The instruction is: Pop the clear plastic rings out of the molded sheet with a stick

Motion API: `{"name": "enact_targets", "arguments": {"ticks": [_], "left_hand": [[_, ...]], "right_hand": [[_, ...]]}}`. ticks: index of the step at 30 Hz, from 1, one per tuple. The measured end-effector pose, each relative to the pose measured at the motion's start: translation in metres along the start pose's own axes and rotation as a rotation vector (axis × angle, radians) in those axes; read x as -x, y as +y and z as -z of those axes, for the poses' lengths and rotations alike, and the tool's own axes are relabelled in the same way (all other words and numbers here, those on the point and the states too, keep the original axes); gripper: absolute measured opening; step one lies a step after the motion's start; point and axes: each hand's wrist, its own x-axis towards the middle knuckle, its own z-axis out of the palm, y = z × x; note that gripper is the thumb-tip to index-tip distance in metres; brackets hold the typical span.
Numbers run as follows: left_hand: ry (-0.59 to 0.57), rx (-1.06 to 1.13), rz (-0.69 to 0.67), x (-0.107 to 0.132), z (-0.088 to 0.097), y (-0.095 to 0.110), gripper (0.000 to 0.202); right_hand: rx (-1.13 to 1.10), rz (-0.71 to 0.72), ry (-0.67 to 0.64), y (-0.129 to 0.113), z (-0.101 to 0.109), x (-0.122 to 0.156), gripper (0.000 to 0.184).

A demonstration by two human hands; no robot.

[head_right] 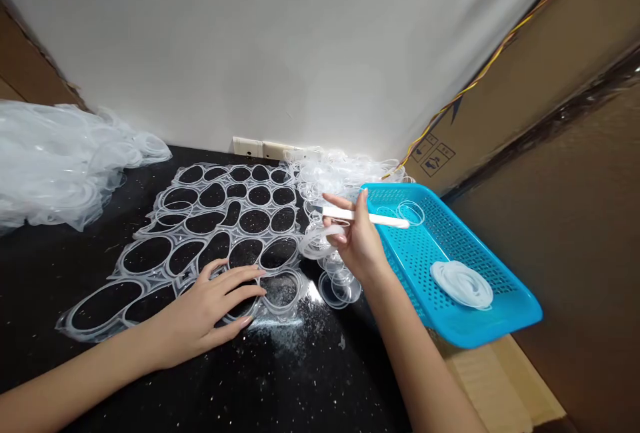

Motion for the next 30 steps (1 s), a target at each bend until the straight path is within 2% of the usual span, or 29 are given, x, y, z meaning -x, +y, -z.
{"name": "enact_targets", "arguments": {"ticks": [3, 6, 12, 16, 19, 22, 26, 30], "left_hand": [[0.058, 0.035, 0.012, 0.000, 0.003, 0.001, 0.029], [0.163, 0.108, 0.051, 0.001, 0.005, 0.003, 0.026], [0.320, 0.480, 0.209, -0.001, 0.005, 0.003, 0.022], [0.281, 0.857, 0.239, -0.004, 0.003, 0.000, 0.041], [0.189, 1.006, 0.221, -0.006, 0.004, 0.000, 0.036], [0.143, 0.987, 0.243, -0.005, 0.008, 0.002, 0.025], [0.196, 0.870, 0.222, -0.002, 0.014, 0.005, 0.026], [0.198, 0.638, 0.065, 0.003, 0.013, 0.009, 0.023]], "right_hand": [[-0.083, -0.074, -0.090, 0.002, -0.006, 0.006, 0.062], [-0.105, -0.113, -0.158, 0.004, -0.011, 0.010, 0.063], [-0.150, -0.196, -0.361, 0.010, -0.032, 0.029, 0.062], [-0.182, -0.233, -0.503, 0.017, -0.043, 0.041, 0.062], [-0.151, -0.255, -0.544, 0.021, -0.046, 0.043, 0.065], [-0.146, -0.273, -0.526, 0.022, -0.046, 0.041, 0.065], [-0.157, -0.261, -0.456, 0.021, -0.047, 0.038, 0.060], [-0.221, -0.272, -0.428, 0.020, -0.048, 0.040, 0.051]]}}
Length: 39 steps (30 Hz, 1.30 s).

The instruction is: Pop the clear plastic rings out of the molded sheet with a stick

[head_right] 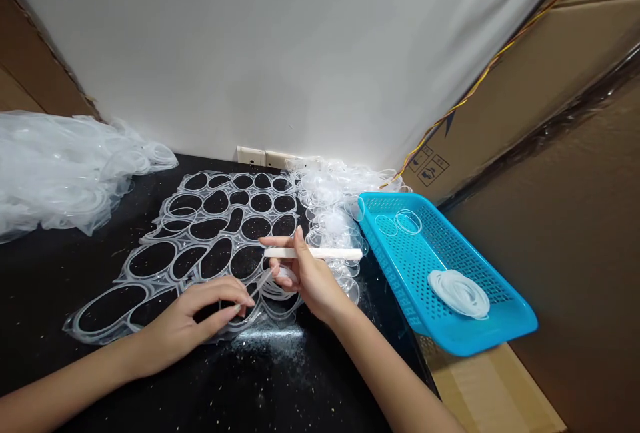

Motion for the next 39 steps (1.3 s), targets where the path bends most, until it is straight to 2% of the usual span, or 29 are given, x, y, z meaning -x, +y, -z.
{"name": "enact_targets", "arguments": {"ticks": [4, 12, 15, 19, 22, 24, 27, 31, 33, 35, 39], "left_hand": [[-0.048, -0.229, -0.147, 0.004, -0.005, 0.001, 0.025], [-0.066, -0.471, -0.216, 0.004, -0.007, -0.006, 0.031], [-0.005, -0.519, -0.228, 0.007, -0.007, -0.008, 0.035], [0.126, -0.523, -0.219, 0.011, -0.011, -0.010, 0.035], [0.160, -0.505, -0.213, 0.015, -0.013, -0.010, 0.034], [0.157, -0.496, -0.235, 0.017, -0.014, -0.009, 0.034], [0.161, -0.487, -0.269, 0.018, -0.015, -0.009, 0.034], [0.155, -0.476, -0.283, 0.017, -0.015, -0.010, 0.034], [0.131, -0.479, -0.308, 0.015, -0.012, -0.011, 0.034], [0.104, -0.492, -0.350, 0.012, -0.007, -0.010, 0.035], [0.101, -0.507, -0.412, 0.009, 0.017, -0.004, 0.035]], "right_hand": [[-0.070, 0.002, -0.011, 0.000, -0.003, 0.001, 0.047], [-0.182, 0.001, -0.131, 0.004, -0.007, 0.002, 0.050], [-0.183, 0.016, -0.123, -0.002, -0.007, 0.002, 0.052], [-0.132, 0.172, -0.078, -0.033, 0.003, 0.011, 0.054], [-0.046, 0.304, 0.025, -0.065, 0.025, 0.033, 0.051], [0.049, 0.359, 0.172, -0.084, 0.049, 0.055, 0.048], [0.208, 0.395, 0.457, -0.104, 0.099, 0.093, 0.049], [0.614, 0.400, 0.826, -0.117, 0.165, 0.133, 0.062], [0.871, 0.244, 0.864, -0.114, 0.184, 0.141, 0.069], [0.972, 0.102, 0.816, -0.107, 0.192, 0.141, 0.067], [1.045, -0.144, 0.659, -0.092, 0.183, 0.132, 0.050]]}}
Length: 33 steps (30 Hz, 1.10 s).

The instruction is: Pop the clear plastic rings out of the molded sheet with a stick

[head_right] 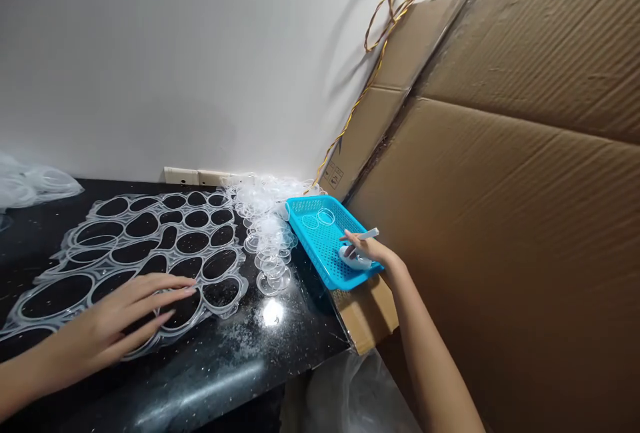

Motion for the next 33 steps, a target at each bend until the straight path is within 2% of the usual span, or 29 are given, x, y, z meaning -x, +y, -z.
{"name": "enact_targets", "arguments": {"ticks": [2, 4, 8, 10, 12, 14, 16, 18, 20, 23, 26, 30, 33], "left_hand": [[0.029, -0.027, 0.056, 0.001, 0.019, -0.009, 0.034], [0.003, -0.082, 0.158, 0.009, 0.042, -0.020, 0.034], [-0.296, -0.173, 0.351, 0.043, 0.090, -0.042, 0.028], [-0.405, -0.169, 0.492, 0.064, 0.108, -0.046, 0.026], [-0.460, -0.135, 0.616, 0.082, 0.118, -0.046, 0.027], [-0.499, -0.091, 0.694, 0.095, 0.118, -0.042, 0.030], [-0.515, -0.060, 0.724, 0.102, 0.112, -0.038, 0.030], [-0.494, -0.042, 0.712, 0.104, 0.102, -0.037, 0.024], [-0.461, -0.021, 0.653, 0.105, 0.095, -0.039, 0.021], [-0.416, 0.015, 0.585, 0.104, 0.095, -0.042, 0.026], [-0.342, 0.038, 0.573, 0.100, 0.107, -0.042, 0.029], [-0.196, 0.011, 0.561, 0.082, 0.129, -0.049, 0.029], [-0.054, -0.058, 0.595, 0.053, 0.142, -0.068, 0.030]], "right_hand": [[0.057, -0.017, -0.037, -0.006, -0.002, 0.004, 0.045], [0.103, -0.012, -0.020, -0.012, 0.004, 0.009, 0.045], [0.182, 0.021, 0.096, -0.027, 0.025, 0.025, 0.050], [0.189, 0.068, 0.169, -0.040, 0.024, 0.038, 0.052], [0.128, 0.207, 0.198, -0.056, 0.007, 0.054, 0.052], [0.097, 0.333, 0.068, -0.074, -0.027, 0.071, 0.051], [0.225, 0.379, -0.134, -0.089, -0.071, 0.083, 0.046], [0.405, 0.527, -0.221, -0.099, -0.113, 0.088, 0.038], [0.568, 0.681, -0.197, -0.104, -0.146, 0.085, 0.033], [0.749, 0.765, -0.217, -0.108, -0.171, 0.075, 0.032], [0.813, 0.805, -0.242, -0.114, -0.177, 0.066, 0.020], [0.819, 0.831, -0.248, -0.137, -0.164, 0.049, 0.013], [0.797, 0.795, -0.133, -0.167, -0.146, 0.017, 0.015]]}}
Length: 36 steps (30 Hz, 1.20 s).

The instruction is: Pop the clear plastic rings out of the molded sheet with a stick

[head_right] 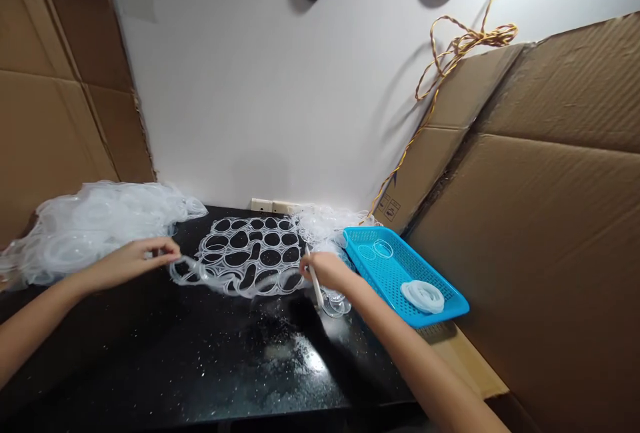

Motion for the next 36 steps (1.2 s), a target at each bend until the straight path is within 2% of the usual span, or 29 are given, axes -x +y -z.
{"name": "enact_targets", "arguments": {"ticks": [4, 7, 10, 13, 16, 18, 20, 22, 25, 28, 31, 34, 36], "left_hand": [[0.295, -0.075, 0.099, -0.065, 0.003, -0.007, 0.031], [0.373, -0.120, 0.108, -0.096, -0.006, -0.016, 0.030], [0.290, -0.158, 0.048, -0.092, -0.015, -0.028, 0.030], [0.084, -0.194, -0.028, -0.063, -0.022, -0.040, 0.030], [-0.083, -0.232, -0.043, -0.037, -0.033, -0.047, 0.033], [-0.129, -0.257, -0.026, -0.031, -0.041, -0.047, 0.029], [-0.130, -0.272, -0.005, -0.040, -0.044, -0.042, 0.026], [-0.093, -0.268, 0.011, -0.064, -0.040, -0.030, 0.026], [0.006, -0.234, -0.002, -0.122, -0.021, 0.007, 0.028], [0.102, -0.209, -0.039, -0.191, -0.004, 0.065, 0.028], [0.125, -0.179, -0.084, -0.246, -0.002, 0.127, 0.029], [0.021, -0.152, -0.136, -0.270, -0.009, 0.165, 0.030], [-0.069, -0.144, -0.161, -0.266, -0.009, 0.168, 0.031]], "right_hand": [[0.060, -0.177, 0.189, 0.021, 0.023, -0.057, 0.031], [0.079, -0.205, 0.246, 0.017, 0.018, -0.085, 0.035], [0.090, -0.155, 0.217, 0.004, 0.000, -0.089, 0.036], [0.100, -0.072, 0.124, -0.003, -0.020, -0.078, 0.040], [0.106, -0.058, 0.037, 0.000, -0.036, -0.067, 0.040], [0.096, -0.092, 0.006, 0.005, -0.041, -0.066, 0.033], [0.065, -0.140, -0.005, 0.014, -0.037, -0.073, 0.029], [0.017, -0.201, 0.008, 0.029, -0.022, -0.087, 0.030], [-0.063, -0.320, 0.083, 0.065, 0.025, -0.111, 0.029], [-0.100, -0.473, 0.223, 0.108, 0.084, -0.128, 0.031], [-0.090, -0.629, 0.352, 0.144, 0.131, -0.125, 0.031], [-0.104, -0.718, 0.346, 0.167, 0.151, -0.102, 0.031], [-0.118, -0.741, 0.293, 0.176, 0.152, -0.081, 0.031]]}}
